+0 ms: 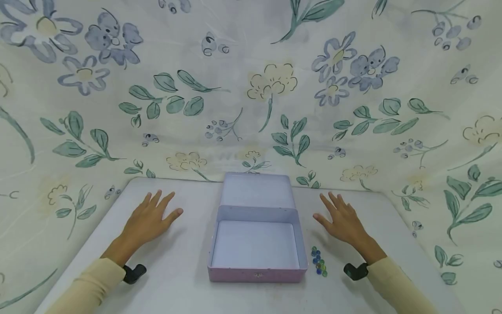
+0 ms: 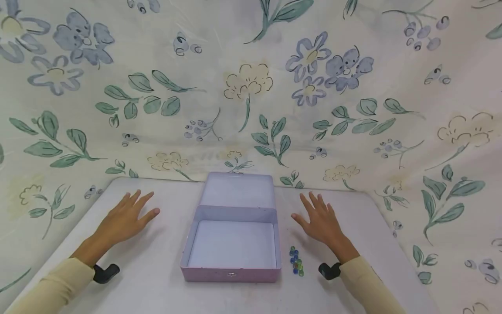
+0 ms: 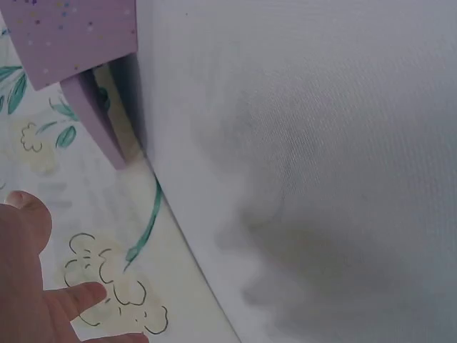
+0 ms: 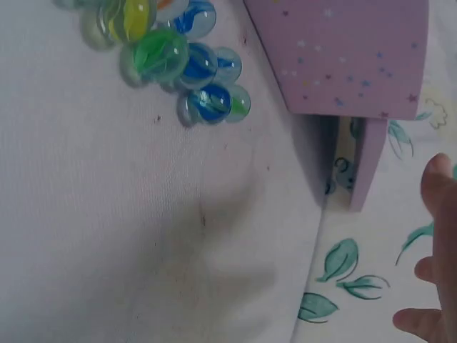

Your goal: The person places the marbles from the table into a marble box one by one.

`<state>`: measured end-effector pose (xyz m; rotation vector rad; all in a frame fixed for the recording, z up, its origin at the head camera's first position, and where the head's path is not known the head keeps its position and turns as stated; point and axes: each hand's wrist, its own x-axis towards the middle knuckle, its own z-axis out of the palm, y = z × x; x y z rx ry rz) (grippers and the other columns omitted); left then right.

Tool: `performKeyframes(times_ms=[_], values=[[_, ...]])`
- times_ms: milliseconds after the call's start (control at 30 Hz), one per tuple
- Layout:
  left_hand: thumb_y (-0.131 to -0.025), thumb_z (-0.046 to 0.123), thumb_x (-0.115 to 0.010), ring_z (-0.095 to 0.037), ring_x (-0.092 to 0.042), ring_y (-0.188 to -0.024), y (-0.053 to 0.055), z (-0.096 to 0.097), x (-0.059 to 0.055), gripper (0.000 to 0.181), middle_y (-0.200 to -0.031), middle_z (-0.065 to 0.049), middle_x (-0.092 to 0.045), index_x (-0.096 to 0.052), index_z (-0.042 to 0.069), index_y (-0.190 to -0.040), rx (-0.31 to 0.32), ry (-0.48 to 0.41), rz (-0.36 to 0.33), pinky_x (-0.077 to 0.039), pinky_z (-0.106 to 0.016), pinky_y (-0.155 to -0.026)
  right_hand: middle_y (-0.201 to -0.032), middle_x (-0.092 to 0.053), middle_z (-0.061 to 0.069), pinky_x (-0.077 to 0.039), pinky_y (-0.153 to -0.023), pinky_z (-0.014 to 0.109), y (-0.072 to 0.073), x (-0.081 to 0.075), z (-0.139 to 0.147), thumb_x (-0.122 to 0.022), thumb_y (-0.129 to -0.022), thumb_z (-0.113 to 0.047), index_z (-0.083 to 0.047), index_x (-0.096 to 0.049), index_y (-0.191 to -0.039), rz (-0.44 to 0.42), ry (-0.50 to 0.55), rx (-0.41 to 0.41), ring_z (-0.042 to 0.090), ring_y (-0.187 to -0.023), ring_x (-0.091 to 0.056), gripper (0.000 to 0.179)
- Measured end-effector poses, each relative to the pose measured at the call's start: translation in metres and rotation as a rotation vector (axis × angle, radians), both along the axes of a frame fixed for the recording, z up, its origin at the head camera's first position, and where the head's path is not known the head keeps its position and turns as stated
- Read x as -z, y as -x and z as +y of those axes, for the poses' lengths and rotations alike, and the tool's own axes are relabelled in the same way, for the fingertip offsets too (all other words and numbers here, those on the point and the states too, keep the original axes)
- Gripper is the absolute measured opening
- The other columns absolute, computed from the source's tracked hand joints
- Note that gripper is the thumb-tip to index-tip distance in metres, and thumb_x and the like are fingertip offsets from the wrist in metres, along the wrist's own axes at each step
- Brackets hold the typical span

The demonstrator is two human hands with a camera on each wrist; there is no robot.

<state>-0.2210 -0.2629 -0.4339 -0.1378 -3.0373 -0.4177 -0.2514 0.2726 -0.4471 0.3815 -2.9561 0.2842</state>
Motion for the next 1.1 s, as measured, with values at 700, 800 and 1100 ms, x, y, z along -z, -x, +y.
performKeyframes(times_ms=[700,800,1100], values=[[-0.105,0.042,-0.049,-0.051,-0.033,-0.143,-0.018,0.038,0.01,0.062,-0.158,-0.026,-0.033,-0.035,0.008,-0.154,0.212,-0.448,-0.024,-0.042,-0.064,-0.106,-0.133,-0.061,0.021,-0.06,-0.083,0.043,-0.024,0.0,-0.01,-0.07,-0.094,-0.027,-0.004,-0.054,-0.141,-0.128,0.263,-0.1,0.032,-0.107,-0.066,0.055],[-0.105,0.04,-0.049,-0.052,-0.038,-0.14,-0.02,0.044,0.012,0.059,-0.158,-0.023,-0.035,-0.035,0.011,-0.155,0.243,-0.515,-0.056,-0.044,-0.065,-0.104,-0.13,-0.064,0.018,-0.06,-0.082,0.038,-0.025,0.002,-0.011,-0.07,-0.094,-0.024,-0.004,-0.058,-0.137,-0.152,0.291,-0.099,0.028,-0.106,-0.067,0.05],[-0.105,0.034,-0.051,-0.05,-0.043,-0.138,-0.025,0.056,0.026,0.052,-0.161,-0.014,-0.034,-0.037,0.024,-0.154,0.335,-0.673,-0.141,-0.041,-0.069,-0.104,-0.113,-0.073,0.01,-0.057,-0.074,0.022,-0.03,0.007,-0.009,-0.07,-0.093,-0.014,-0.003,-0.068,-0.122,-0.224,0.313,-0.182,0.014,-0.089,-0.067,0.031]])
